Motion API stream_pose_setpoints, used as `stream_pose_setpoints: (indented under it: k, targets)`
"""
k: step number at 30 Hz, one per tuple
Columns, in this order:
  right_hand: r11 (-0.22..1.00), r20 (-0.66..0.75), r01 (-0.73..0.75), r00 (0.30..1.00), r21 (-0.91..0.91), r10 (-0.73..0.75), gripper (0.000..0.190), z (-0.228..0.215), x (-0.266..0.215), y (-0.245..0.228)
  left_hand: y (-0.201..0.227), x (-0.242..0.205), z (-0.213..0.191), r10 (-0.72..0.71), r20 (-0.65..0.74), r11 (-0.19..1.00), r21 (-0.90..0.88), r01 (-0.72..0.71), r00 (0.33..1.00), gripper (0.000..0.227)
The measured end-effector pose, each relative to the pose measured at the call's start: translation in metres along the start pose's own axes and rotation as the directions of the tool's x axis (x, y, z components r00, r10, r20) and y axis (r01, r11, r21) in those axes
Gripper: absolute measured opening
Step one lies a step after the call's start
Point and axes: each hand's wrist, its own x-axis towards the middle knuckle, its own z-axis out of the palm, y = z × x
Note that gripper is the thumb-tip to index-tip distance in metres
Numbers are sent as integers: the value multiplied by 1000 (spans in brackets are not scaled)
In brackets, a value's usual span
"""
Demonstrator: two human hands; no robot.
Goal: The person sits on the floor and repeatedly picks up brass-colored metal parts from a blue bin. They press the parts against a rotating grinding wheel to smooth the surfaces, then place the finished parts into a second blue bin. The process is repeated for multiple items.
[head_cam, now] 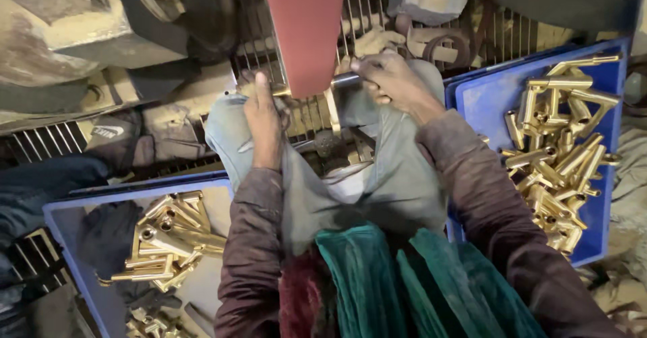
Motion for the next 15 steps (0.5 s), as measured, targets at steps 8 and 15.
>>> stream_pose_setpoints:
  k: [8,15]
  targets:
    - [914,25,365,930,-176,-367,21,1,-40,17,18,-27,-11,7,161,998,-59,2,987,46]
    - [543,7,582,686,-606,-728,27,9,-44,26,-4,-10,-10,65,165,994,-94,-50,984,51]
